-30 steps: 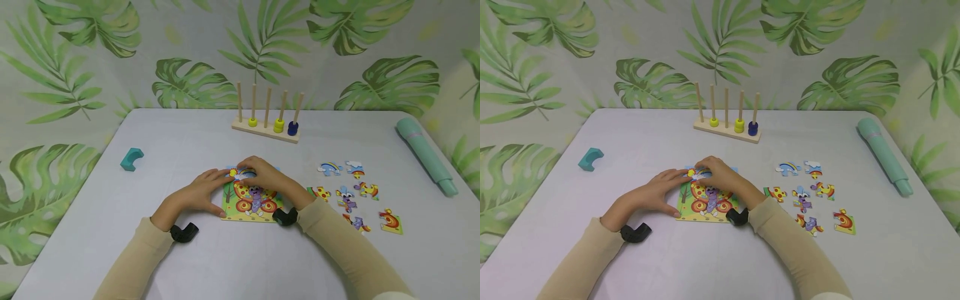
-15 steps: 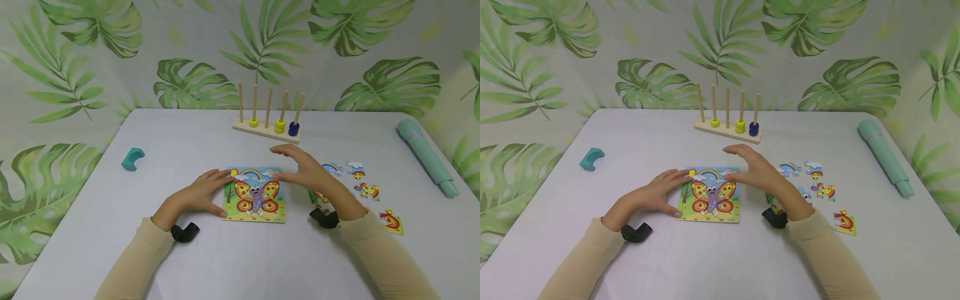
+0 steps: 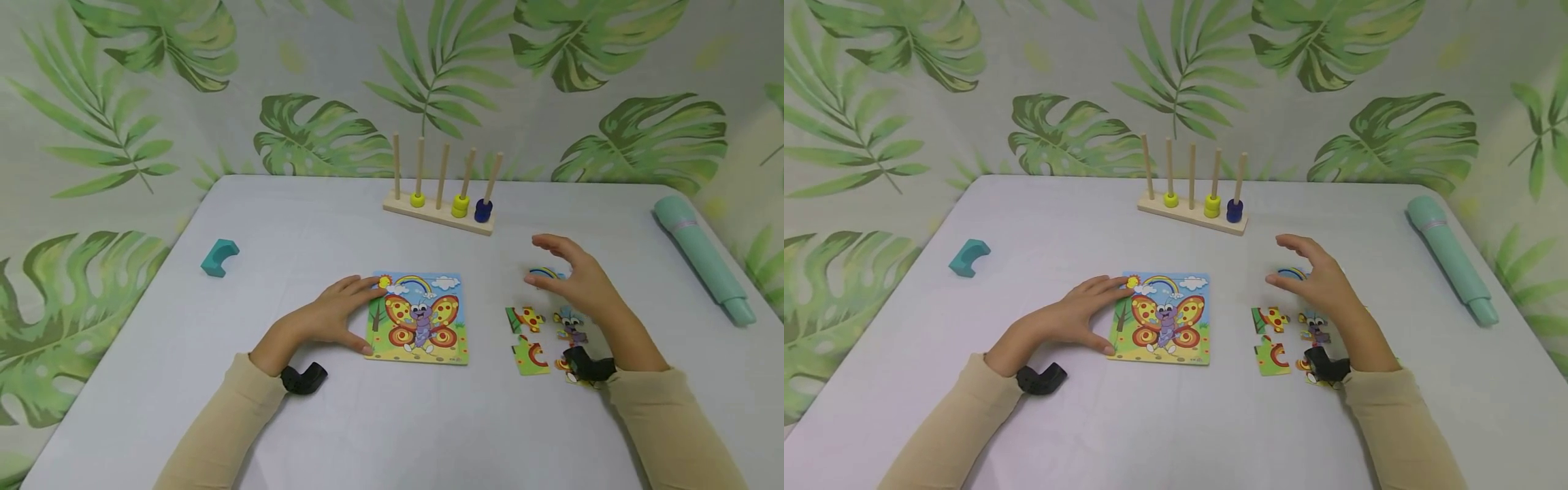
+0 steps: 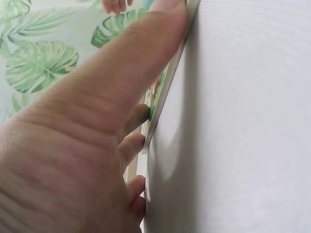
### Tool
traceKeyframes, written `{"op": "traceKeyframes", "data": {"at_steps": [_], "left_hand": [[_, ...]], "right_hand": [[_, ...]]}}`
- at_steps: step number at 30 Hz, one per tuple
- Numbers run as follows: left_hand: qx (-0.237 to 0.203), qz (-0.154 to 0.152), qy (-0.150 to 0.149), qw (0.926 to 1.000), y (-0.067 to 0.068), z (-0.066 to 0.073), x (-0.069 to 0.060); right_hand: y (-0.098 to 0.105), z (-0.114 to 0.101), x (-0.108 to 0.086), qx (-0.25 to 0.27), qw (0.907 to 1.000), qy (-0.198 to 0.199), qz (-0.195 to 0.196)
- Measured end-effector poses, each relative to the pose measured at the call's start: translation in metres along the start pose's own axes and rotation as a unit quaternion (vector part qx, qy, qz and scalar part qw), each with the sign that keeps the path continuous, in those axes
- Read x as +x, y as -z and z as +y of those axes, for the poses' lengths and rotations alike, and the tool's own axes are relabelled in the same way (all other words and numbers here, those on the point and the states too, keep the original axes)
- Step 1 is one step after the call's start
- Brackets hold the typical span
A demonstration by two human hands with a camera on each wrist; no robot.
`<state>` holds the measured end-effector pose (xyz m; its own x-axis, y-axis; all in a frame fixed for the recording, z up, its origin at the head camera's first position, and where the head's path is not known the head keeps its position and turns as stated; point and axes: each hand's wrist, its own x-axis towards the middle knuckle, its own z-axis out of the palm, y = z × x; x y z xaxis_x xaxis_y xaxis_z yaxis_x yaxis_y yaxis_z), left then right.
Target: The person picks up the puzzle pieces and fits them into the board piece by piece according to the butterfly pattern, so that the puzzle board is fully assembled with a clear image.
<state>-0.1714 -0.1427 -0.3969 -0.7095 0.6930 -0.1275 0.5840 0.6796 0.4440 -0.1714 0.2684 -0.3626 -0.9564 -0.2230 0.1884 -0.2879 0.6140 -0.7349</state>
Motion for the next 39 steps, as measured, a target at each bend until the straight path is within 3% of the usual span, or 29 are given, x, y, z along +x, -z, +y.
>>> {"op": "traceKeyframes", "data": {"at_steps": [4,11,22,31,39], "left_hand": [[-0.004,0.000,0.003,1.0000,-0.001,-0.001,0.000],[-0.007,-0.004,0.005,1.0000,0.000,0.000,-0.001],[-0.013,-0.002,0.006,0.9999,-0.001,0.000,-0.001],[-0.021,-0.003,0.012,0.9997,-0.001,0.001,-0.002],[-0.016,-0.003,0.010,0.9998,-0.001,0.001,-0.003]], "right_hand": [[0.003,0.010,-0.001,0.007,0.9996,-0.028,-0.008],[0.003,0.026,-0.001,-0.026,0.9950,-0.084,-0.047],[0.005,0.044,-0.005,-0.061,0.9903,-0.099,-0.077],[0.004,0.047,-0.004,-0.090,0.9906,-0.058,-0.085],[0.002,0.045,-0.004,-0.115,0.9874,-0.058,-0.091]]}}
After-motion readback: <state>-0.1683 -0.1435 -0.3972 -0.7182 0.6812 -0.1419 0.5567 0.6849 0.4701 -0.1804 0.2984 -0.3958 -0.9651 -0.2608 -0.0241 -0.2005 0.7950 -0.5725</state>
